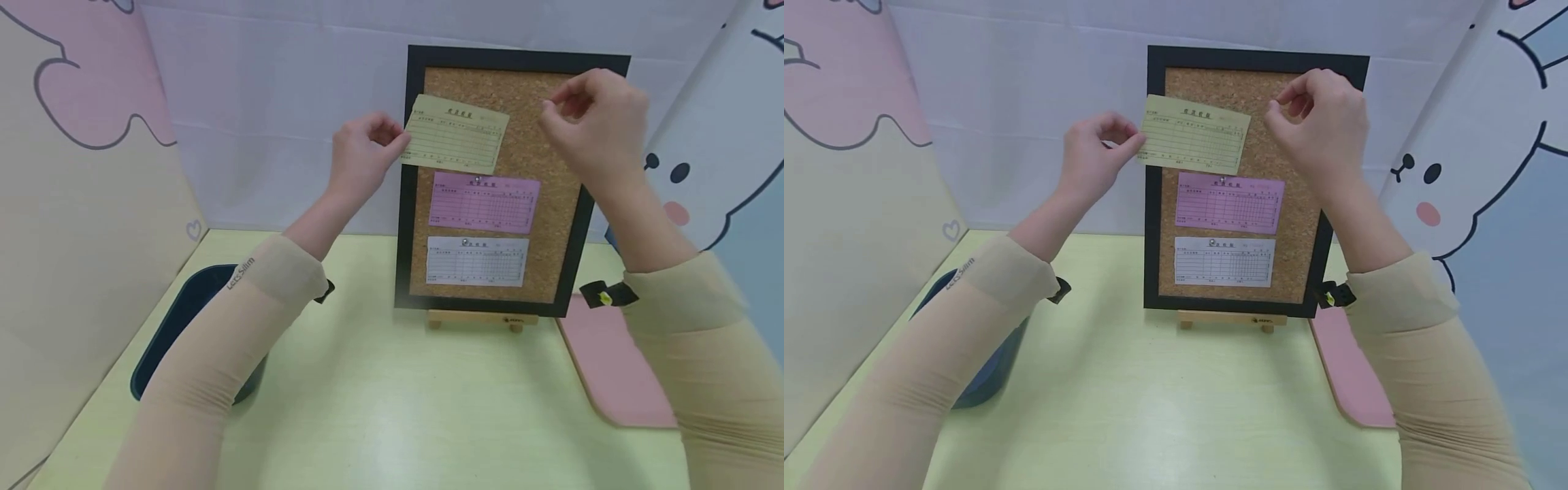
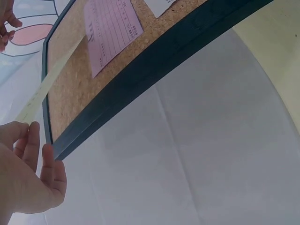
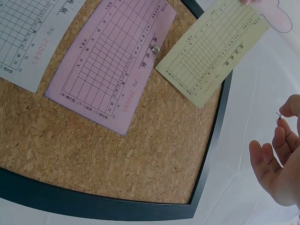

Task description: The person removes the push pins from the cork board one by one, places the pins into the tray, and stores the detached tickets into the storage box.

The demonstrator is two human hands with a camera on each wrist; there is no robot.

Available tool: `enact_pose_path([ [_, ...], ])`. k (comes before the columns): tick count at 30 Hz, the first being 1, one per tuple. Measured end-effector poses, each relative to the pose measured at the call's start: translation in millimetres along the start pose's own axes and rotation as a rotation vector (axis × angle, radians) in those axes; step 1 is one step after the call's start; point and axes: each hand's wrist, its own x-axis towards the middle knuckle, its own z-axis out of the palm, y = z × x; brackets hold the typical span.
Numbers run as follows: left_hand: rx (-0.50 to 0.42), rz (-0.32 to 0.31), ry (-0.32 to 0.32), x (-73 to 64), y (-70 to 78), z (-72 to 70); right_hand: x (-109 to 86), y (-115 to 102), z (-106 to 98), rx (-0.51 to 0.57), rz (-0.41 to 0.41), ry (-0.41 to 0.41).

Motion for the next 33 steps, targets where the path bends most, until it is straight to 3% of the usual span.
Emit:
enact_pose_path([
  [4, 0.017, 0.041, 0.023, -4.7, 1.3, -9.0, -3.2, -0.8, -7.7, 0.011, -0.027, -0.018],
  [13, -0.019, 0.049, 0.035, -14.7, 6.0, -36.0, -13.2, 1.3, -25.7, 0.019, -0.081, -0.023],
  [22, 0.016, 0.019, 0.034, -28.3, 6.0, -65.8, -29.5, 4.2, -45.1, -0.012, -0.022, -0.076],
  [33, 0.065, 0.035, 0.028, -44.9, 3.3, -91.6, -49.0, 14.8, -64.7, -0.044, 0.036, -0.088],
])
